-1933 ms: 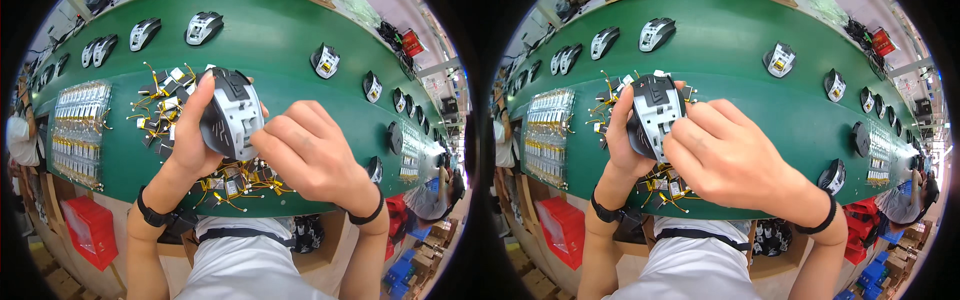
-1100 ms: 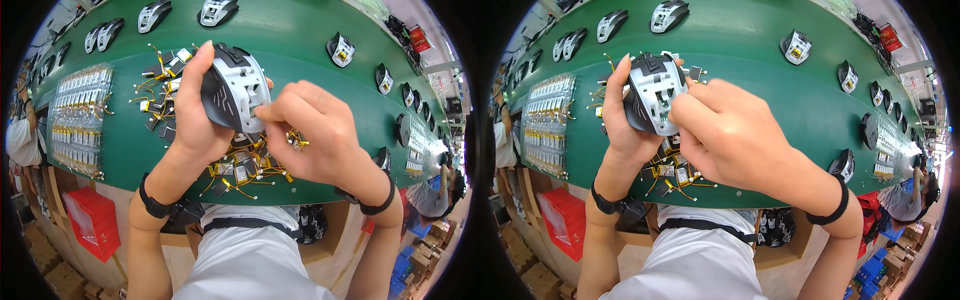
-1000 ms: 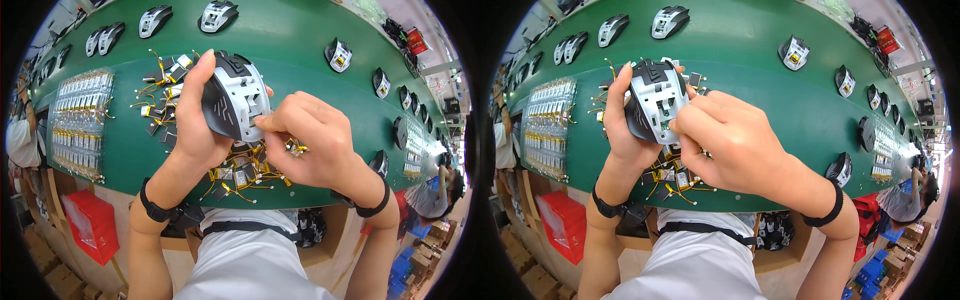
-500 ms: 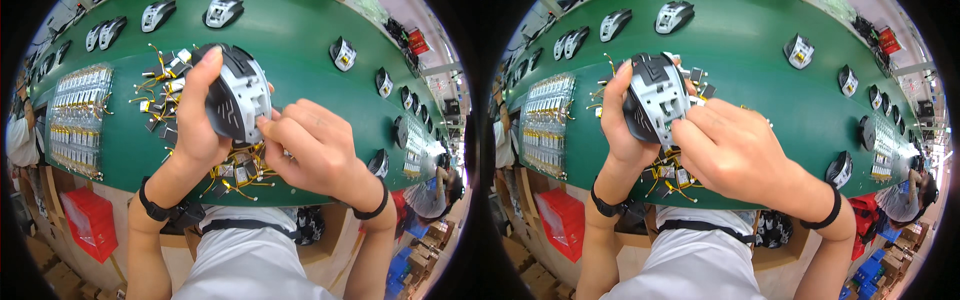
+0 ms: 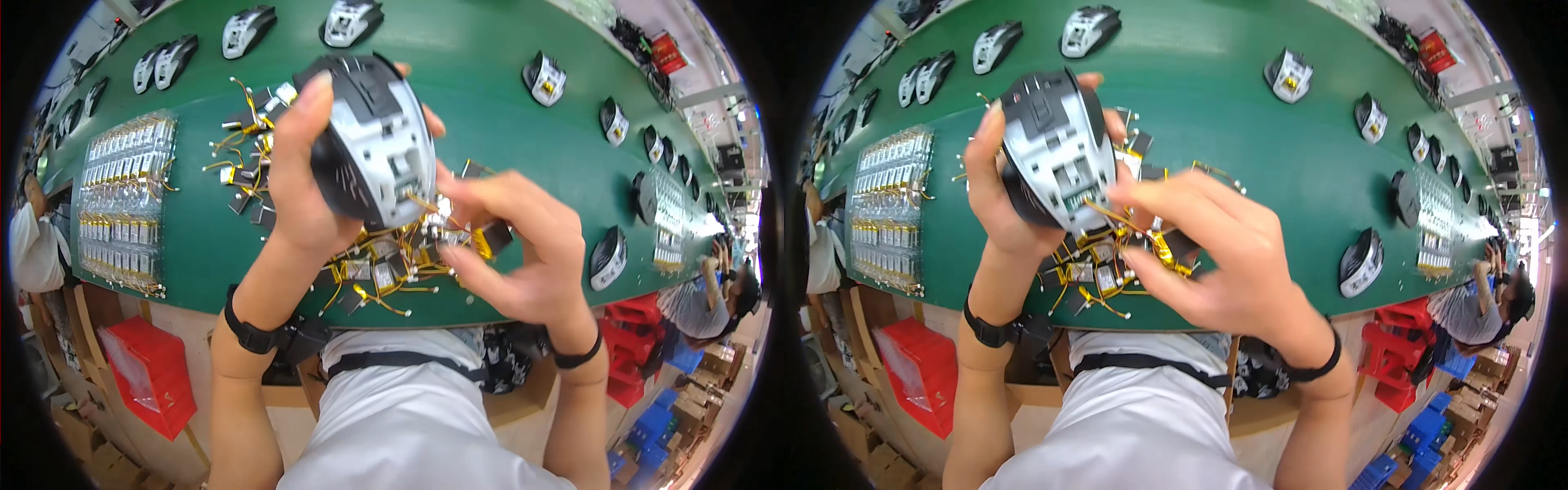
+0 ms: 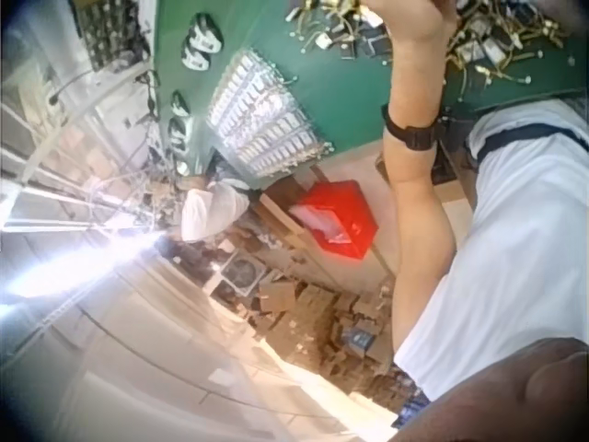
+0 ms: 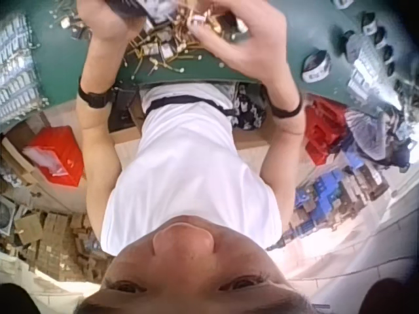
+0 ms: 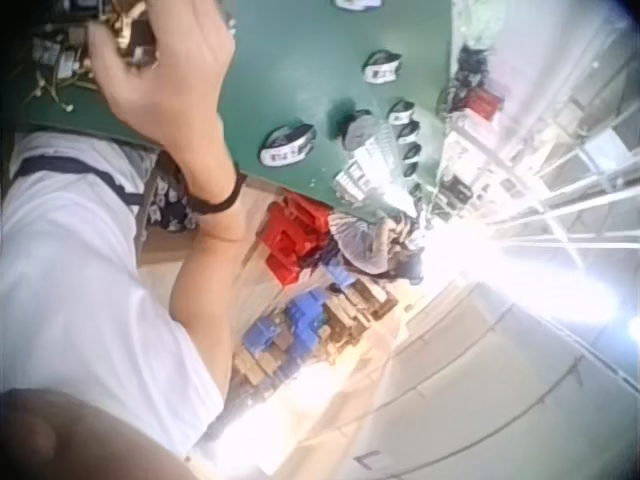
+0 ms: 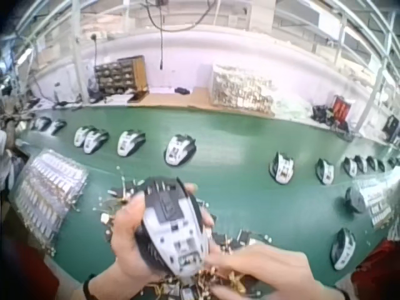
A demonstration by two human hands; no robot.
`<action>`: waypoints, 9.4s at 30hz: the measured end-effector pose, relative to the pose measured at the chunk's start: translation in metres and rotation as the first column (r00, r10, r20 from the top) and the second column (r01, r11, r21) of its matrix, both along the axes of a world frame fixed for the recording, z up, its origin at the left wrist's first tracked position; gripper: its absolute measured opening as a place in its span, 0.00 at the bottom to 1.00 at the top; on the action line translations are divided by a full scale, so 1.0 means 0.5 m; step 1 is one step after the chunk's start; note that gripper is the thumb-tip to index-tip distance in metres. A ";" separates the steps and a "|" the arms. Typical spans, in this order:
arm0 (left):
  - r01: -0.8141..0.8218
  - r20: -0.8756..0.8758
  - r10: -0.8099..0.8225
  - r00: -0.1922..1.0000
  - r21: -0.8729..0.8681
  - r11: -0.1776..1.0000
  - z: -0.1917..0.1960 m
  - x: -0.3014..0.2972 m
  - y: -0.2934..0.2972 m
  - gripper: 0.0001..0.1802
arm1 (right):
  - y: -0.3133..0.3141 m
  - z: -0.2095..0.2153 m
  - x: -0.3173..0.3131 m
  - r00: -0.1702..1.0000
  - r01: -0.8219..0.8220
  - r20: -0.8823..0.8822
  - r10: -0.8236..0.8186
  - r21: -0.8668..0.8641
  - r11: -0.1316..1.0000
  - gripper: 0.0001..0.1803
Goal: The person assembles electronic devices by inserting small battery packs into the internal compartments of black and white plastic casings. They pick up a casing, insert a battery, and place the unit on the table, repeating this process for multiple units.
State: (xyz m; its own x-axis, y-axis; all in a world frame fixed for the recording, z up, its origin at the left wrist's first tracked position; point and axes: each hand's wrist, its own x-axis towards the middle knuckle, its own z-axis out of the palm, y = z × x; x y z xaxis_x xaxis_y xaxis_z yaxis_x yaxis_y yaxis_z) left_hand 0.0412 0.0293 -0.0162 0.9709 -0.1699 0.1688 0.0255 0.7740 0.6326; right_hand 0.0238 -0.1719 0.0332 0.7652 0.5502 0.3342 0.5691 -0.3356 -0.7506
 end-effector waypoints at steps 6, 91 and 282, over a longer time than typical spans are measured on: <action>0.055 -0.010 -0.055 0.998 0.012 0.998 0.011 -0.017 -0.014 0.43 | -0.022 -0.020 0.003 0.979 0.006 -0.183 0.091 0.469 0.883 0.23; -0.086 -0.309 0.078 0.948 -0.013 0.996 0.007 -0.014 -0.029 0.35 | 0.029 -0.054 0.021 0.763 0.101 0.644 -0.045 -0.050 0.994 0.26; 0.057 -0.009 -0.057 0.998 0.277 0.959 0.017 -0.007 -0.019 0.45 | 0.000 -0.051 -0.027 0.916 0.071 0.394 -0.075 0.025 0.997 0.09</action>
